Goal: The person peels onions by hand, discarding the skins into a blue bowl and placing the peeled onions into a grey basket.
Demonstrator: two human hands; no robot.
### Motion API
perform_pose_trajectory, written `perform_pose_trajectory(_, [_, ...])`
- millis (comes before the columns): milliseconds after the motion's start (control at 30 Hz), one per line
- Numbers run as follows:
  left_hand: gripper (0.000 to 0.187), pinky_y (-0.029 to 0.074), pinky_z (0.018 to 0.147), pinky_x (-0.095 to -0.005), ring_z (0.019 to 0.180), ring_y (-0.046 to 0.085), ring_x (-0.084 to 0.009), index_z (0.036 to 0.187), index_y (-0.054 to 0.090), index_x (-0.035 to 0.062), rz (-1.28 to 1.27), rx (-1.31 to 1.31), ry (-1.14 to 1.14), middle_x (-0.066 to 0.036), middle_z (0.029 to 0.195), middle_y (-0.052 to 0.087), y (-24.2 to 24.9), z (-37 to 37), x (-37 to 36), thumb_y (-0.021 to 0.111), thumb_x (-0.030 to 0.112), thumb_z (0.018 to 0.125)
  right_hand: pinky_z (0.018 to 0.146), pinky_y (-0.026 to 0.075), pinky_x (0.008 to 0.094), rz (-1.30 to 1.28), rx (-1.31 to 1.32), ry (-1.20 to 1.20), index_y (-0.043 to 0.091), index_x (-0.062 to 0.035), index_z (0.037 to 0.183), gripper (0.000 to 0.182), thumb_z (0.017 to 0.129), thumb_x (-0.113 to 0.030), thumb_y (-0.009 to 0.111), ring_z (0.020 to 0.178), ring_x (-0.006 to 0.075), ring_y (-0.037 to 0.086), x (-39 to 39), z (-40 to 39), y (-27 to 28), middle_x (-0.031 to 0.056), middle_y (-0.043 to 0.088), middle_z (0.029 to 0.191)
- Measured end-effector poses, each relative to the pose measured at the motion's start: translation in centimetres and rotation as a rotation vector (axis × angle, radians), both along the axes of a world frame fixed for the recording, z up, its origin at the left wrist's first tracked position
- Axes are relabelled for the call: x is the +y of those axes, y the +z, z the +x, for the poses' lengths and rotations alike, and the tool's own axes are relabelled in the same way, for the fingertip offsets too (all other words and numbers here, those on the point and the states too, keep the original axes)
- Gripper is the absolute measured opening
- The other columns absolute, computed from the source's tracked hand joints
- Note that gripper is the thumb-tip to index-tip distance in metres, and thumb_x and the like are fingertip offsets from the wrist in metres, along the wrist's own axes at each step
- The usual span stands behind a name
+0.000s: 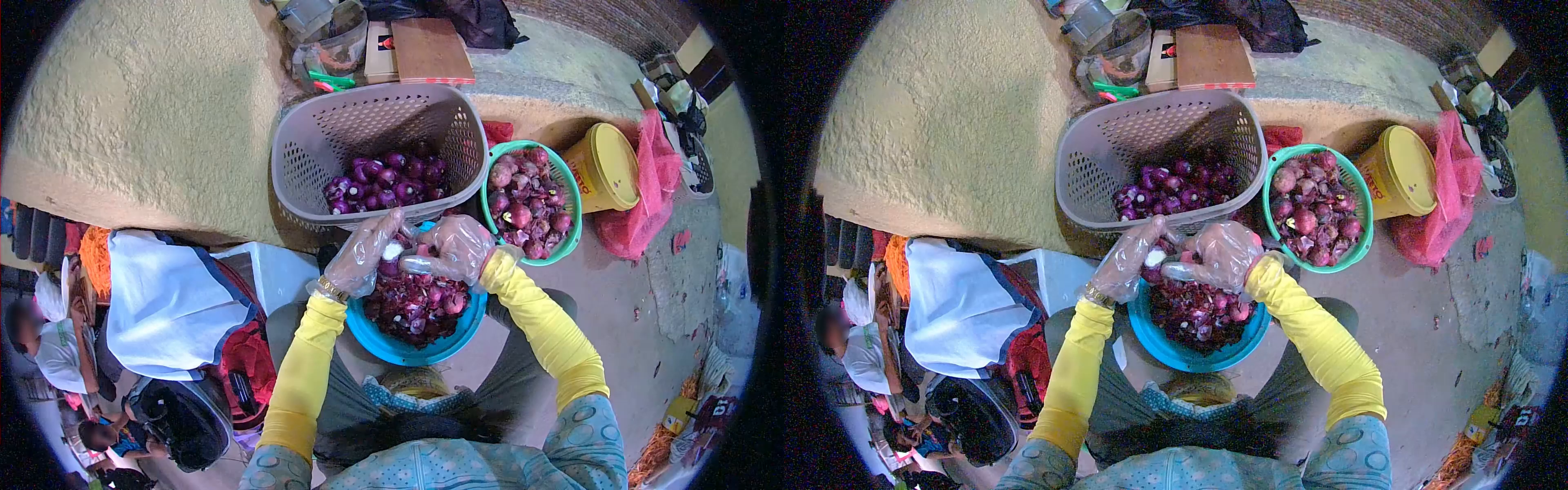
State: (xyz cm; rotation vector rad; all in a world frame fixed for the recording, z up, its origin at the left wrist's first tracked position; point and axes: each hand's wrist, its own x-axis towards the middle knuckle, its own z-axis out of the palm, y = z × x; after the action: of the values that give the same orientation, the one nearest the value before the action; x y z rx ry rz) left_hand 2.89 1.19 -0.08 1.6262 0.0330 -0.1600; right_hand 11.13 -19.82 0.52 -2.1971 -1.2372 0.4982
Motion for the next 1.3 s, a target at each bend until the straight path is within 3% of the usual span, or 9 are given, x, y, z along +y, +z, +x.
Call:
perform_pose_trajectory(167, [0.054, 0.045, 0.090, -0.0303, 0.093, 0.055, -0.0122, 0.099, 0.066, -0.0005, -0.008, -0.015, -0.013, -0.002, 0.097, 0.066, -0.7, 0.2, 0.4, 0.044, 0.047, 0.111, 0.065, 0.054, 0.0504, -0.029, -0.029, 0.025, 0.077, -0.0112, 0.084, 0.060, 0.089, -0.070, 0.063, 0.066, 0.0380, 0.069, -0.1, -0.3, 1.0, 0.0184, 0.068, 0.068])
perform_pose_trajectory(233, [0.054, 0.045, 0.091, -0.0309, 0.094, 0.056, -0.0131, 0.099, 0.066, -0.0011, -0.041, 0.012, 0.003, -0.004, 0.097, 0.066, -0.5, 0.3, 0.5, 0.044, 0.047, 0.111, 0.062, 0.051, 0.0479, 0.006, -0.098, 0.030, 0.074, -0.0066, 0.077, 0.057, 0.088, -0.062, 0.070, 0.063, 0.0387, 0.066, -0.1, -0.6, 1.3, 0.0179, 0.065, 0.064])
perform_pose_trajectory(400, [0.053, 0.045, 0.093, -0.0316, 0.094, 0.057, -0.0136, 0.098, 0.066, -0.0022, 0.039, -0.085, 0.001, -0.005, 0.098, 0.067, -0.9, 0.3, 0.7, 0.045, 0.045, 0.111, 0.065, 0.053, 0.0470, 0.027, -0.041, -0.054, 0.074, -0.0066, 0.081, 0.055, 0.082, -0.062, 0.076, 0.066, 0.0386, 0.068, -0.1, -0.4, 1.8, 0.0176, 0.068, 0.068])
perform_pose_trajectory(567, [0.054, 0.045, 0.089, -0.0313, 0.091, 0.055, -0.0135, 0.099, 0.066, -0.0015, -0.036, 0.103, 0.037, -0.004, 0.096, 0.065, -1.5, 0.3, 0.5, 0.046, 0.047, 0.110, 0.068, 0.054, 0.0464, 0.068, -0.085, -0.079, 0.075, -0.0072, 0.085, 0.056, 0.078, -0.062, 0.079, 0.070, 0.0379, 0.069, 0.0, -0.3, 1.4, 0.0164, 0.070, 0.073])
perform_pose_trajectory(633, [0.053, 0.045, 0.089, -0.0312, 0.091, 0.054, -0.0129, 0.099, 0.066, -0.0008, -0.015, 0.077, 0.039, -0.003, 0.097, 0.065, -1.2, 0.2, 0.4, 0.046, 0.047, 0.110, 0.065, 0.053, 0.0486, 0.065, -0.124, -0.064, 0.076, -0.0134, 0.084, 0.058, 0.083, -0.071, 0.070, 0.068, 0.0364, 0.069, -0.1, -0.3, 0.7, 0.0152, 0.070, 0.071])
perform_pose_trajectory(800, [0.051, 0.045, 0.088, -0.0308, 0.092, 0.053, -0.0109, 0.101, 0.068, 0.0009, 0.098, -0.153, 0.088, -0.001, 0.098, 0.065, 0.6, -0.7, -0.8, 0.047, 0.046, 0.110, 0.066, 0.054, 0.0489, 0.077, -0.130, -0.044, 0.076, -0.0135, 0.083, 0.057, 0.085, -0.070, 0.068, 0.068, 0.0370, 0.069, 0.1, -0.3, 0.2, 0.0164, 0.070, 0.071])
perform_pose_trajectory(1300, [0.047, 0.045, 0.087, -0.0289, 0.090, 0.053, -0.0096, 0.099, 0.066, 0.0014, -0.127, 0.113, 0.069, 0.001, 0.095, 0.063, -0.6, 0.1, 0.1, 0.049, 0.043, 0.110, 0.065, 0.053, 0.0515, 0.001, -0.062, -0.012, 0.076, -0.0117, 0.083, 0.060, 0.091, -0.069, 0.061, 0.065, 0.0393, 0.068, 0.1, -0.4, 0.3, 0.0187, 0.067, 0.066])
